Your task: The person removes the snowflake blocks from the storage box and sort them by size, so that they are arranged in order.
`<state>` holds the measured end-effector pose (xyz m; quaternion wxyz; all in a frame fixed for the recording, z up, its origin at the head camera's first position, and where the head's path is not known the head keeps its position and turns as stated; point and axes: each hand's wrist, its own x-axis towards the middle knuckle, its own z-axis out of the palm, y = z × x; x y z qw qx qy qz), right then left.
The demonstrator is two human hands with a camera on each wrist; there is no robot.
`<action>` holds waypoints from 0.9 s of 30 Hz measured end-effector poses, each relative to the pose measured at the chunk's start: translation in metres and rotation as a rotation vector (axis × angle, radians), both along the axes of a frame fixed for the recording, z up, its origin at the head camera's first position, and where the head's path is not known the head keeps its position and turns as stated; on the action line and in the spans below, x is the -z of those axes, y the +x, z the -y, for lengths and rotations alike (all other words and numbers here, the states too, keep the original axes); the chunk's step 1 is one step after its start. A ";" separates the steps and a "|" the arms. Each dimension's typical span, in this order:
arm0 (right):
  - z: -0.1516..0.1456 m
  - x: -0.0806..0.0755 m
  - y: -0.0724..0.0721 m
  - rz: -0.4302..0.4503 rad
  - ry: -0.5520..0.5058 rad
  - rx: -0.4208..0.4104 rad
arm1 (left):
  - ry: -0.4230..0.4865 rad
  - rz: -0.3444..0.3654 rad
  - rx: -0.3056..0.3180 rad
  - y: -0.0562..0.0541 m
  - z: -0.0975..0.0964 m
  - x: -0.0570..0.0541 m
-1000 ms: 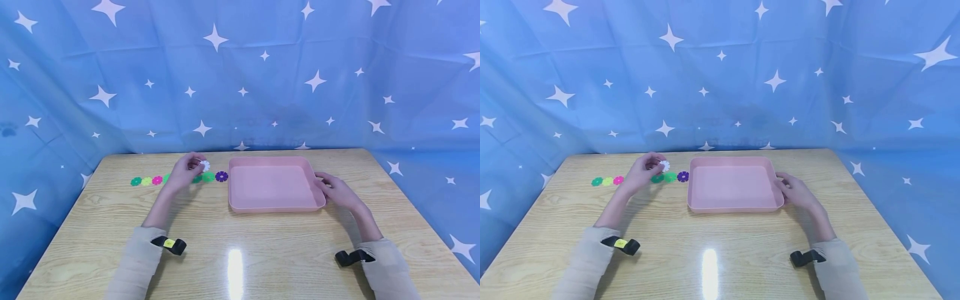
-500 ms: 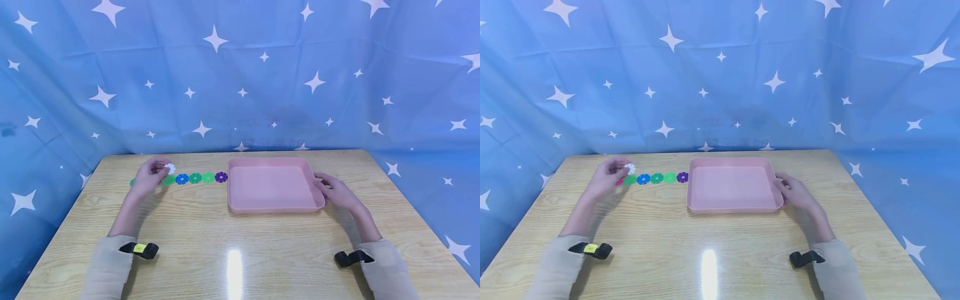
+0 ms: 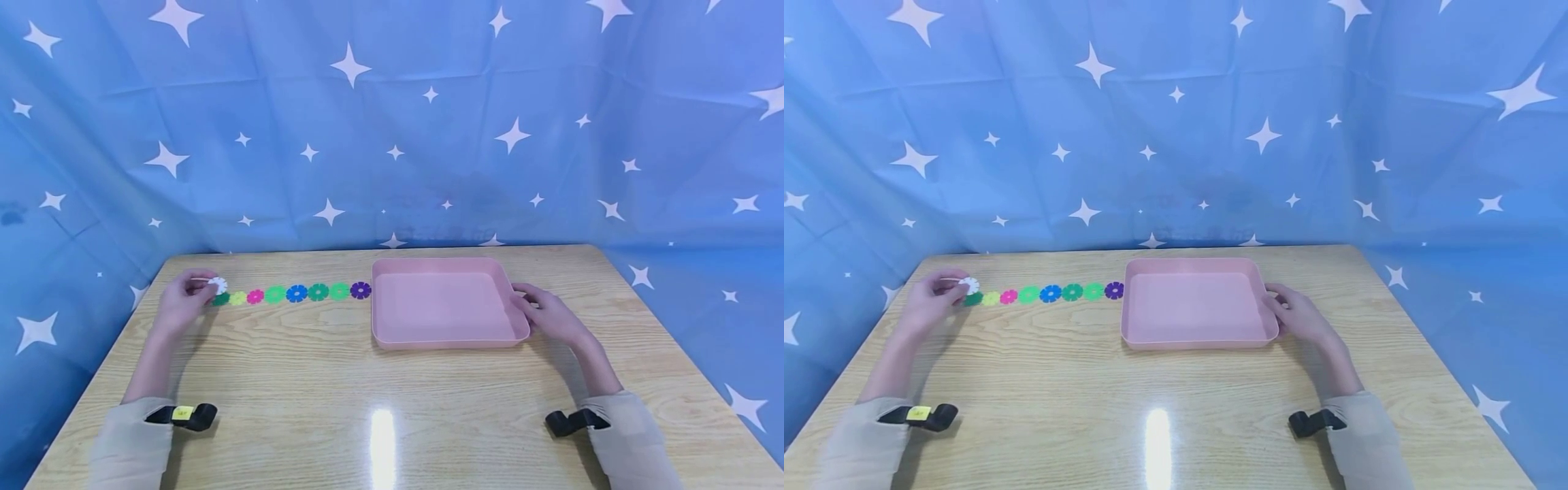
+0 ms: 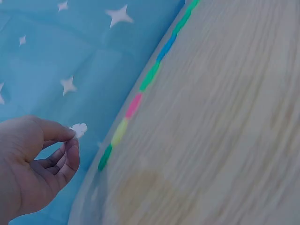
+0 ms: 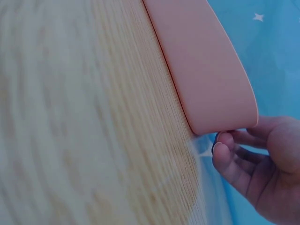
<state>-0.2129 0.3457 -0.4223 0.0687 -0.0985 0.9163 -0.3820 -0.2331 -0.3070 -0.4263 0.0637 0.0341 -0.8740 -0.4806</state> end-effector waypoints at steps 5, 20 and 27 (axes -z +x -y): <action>0.000 -0.001 0.002 -0.001 -0.007 0.004 | -0.048 0.060 -0.089 0.004 0.018 0.006; 0.001 -0.002 0.003 -0.004 -0.005 -0.001 | -0.212 0.106 -0.110 -0.002 0.029 0.018; 0.001 0.000 0.000 0.002 -0.002 0.000 | -0.228 0.108 -0.095 -0.001 0.030 0.019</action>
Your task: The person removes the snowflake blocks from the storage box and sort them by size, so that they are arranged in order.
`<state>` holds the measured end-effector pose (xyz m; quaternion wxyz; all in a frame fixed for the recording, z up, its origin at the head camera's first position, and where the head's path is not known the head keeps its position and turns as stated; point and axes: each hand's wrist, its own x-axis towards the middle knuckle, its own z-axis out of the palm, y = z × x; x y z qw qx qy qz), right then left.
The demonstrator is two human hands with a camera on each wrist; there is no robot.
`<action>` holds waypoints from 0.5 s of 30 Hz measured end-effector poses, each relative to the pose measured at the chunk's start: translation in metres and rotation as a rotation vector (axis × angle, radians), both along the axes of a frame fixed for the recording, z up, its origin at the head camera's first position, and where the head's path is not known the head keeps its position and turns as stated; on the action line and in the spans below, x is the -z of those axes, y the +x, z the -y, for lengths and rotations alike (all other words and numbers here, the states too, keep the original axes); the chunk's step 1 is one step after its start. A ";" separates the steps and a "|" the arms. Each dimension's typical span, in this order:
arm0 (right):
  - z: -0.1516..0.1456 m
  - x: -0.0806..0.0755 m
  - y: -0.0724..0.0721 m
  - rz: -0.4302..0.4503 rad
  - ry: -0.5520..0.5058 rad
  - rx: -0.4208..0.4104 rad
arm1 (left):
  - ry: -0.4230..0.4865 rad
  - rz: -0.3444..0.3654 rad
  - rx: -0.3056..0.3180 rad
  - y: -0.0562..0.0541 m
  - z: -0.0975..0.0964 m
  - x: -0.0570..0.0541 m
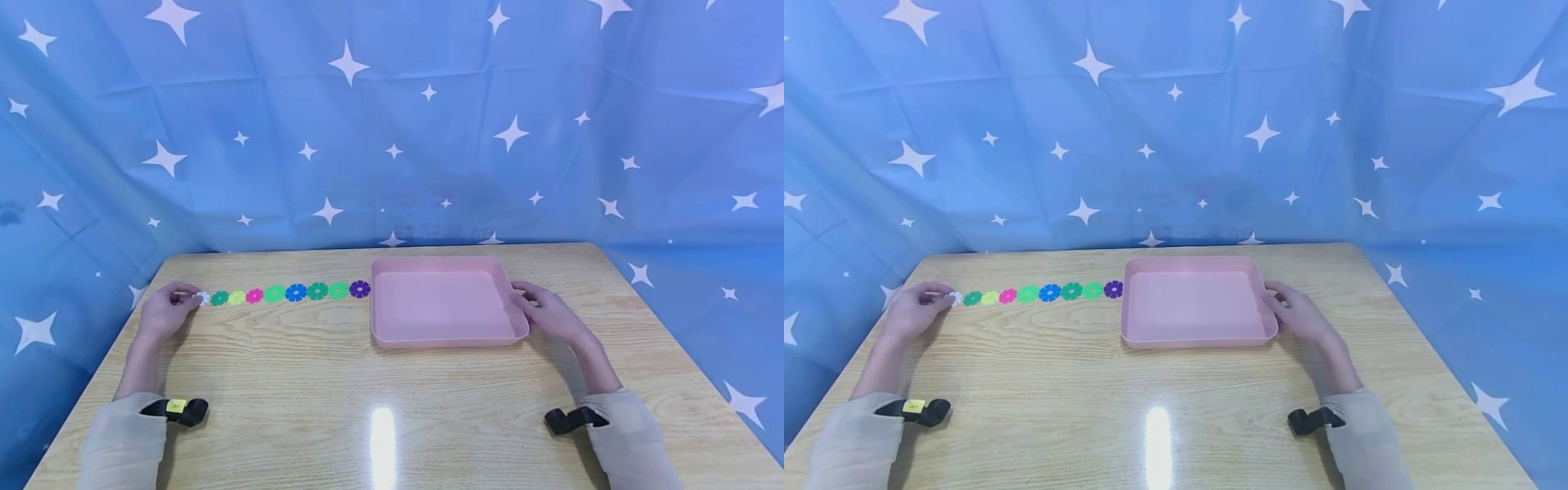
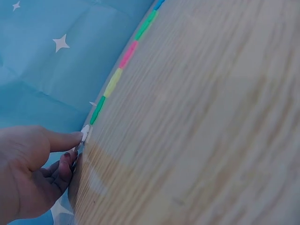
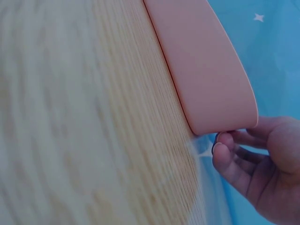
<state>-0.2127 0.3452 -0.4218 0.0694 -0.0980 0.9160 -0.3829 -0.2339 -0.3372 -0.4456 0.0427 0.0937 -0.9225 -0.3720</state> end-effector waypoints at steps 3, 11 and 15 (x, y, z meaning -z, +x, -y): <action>0.000 0.000 0.000 0.000 0.001 -0.003 | -0.008 -0.001 0.005 0.000 0.000 0.000; 0.000 0.002 -0.001 -0.001 0.006 0.000 | -0.007 0.001 0.010 0.000 0.003 0.002; 0.001 0.003 -0.001 -0.016 0.024 0.007 | 0.011 -0.021 0.025 0.004 0.001 -0.001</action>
